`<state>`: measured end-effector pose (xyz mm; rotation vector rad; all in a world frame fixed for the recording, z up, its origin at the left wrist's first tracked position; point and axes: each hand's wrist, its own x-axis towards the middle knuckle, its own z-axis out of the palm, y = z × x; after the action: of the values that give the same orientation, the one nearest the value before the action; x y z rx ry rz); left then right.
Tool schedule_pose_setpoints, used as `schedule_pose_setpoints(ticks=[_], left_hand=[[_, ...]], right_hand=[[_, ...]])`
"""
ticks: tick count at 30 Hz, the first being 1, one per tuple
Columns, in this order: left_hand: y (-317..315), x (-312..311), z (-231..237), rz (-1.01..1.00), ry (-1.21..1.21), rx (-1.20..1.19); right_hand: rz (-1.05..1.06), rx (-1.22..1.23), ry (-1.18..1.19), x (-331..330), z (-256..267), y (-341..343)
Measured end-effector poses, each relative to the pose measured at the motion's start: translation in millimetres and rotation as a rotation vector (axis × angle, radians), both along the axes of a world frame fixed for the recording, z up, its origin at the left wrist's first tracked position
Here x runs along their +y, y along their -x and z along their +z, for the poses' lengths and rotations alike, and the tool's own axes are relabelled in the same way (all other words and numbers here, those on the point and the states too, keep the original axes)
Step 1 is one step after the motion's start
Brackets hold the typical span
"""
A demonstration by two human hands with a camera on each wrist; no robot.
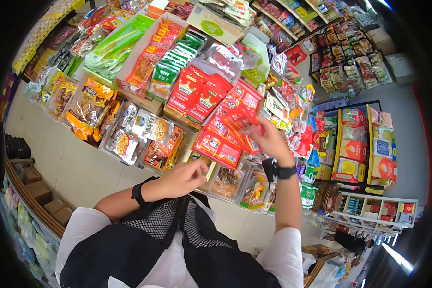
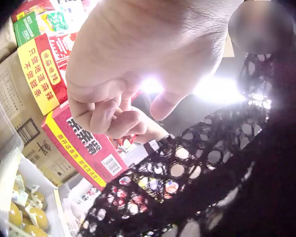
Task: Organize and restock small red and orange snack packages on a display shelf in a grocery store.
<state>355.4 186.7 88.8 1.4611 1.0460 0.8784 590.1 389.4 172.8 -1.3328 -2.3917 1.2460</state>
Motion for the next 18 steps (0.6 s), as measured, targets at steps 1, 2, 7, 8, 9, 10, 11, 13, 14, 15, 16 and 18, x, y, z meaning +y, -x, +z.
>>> schedule_pose_setpoints(ticks=[1,2,7,8,9,10,11,13,14,15,16,18], left_hand=[[7.8,-1.6,0.7,0.014,-0.023,0.004],[12.8,-4.4,-1.2,0.032,-0.027,0.01],[36.5,-20.2,-10.1,0.145,0.042,-0.016],[39.7,-23.6,-12.7,0.161,0.054,-0.012],[42.8,-26.8,-17.8,0.168,0.049,-0.011],[45.0,-28.7,-24.5,0.174,0.09,-0.033],[48.1,-30.7,-28.7,0.181,0.129,-0.055],[54.3,-34.7,-33.4,0.2,0.142,-0.063],[57.1,-36.0,-35.9,0.221,0.16,-0.074],[58.2,-35.0,-38.9,0.216,0.147,-0.073],[60.2,-36.9,-44.3,0.239,0.144,-0.074],[64.8,-34.9,-50.9,0.273,0.137,-0.038]], right_hand=[[0.109,-0.066,-0.124,19.6,-8.6,1.6],[0.116,-0.065,-0.138,29.7,-11.9,7.0],[0.205,-0.193,-0.164,59.8,-28.0,25.7],[0.173,-0.202,-0.184,60.5,-29.7,28.8],[0.18,-0.199,-0.189,60.7,-29.5,29.4],[0.165,-0.189,-0.206,59.6,-30.4,26.2],[0.151,-0.179,-0.225,56.2,-27.1,26.7],[0.116,-0.202,-0.252,49.7,-17.7,24.3],[0.083,-0.226,-0.274,47.5,-13.9,23.1],[0.076,-0.225,-0.285,51.2,-11.7,16.1],[0.056,-0.204,-0.252,57.4,-15.1,8.7],[-0.048,0.002,-0.123,66.4,-11.8,-2.5]])
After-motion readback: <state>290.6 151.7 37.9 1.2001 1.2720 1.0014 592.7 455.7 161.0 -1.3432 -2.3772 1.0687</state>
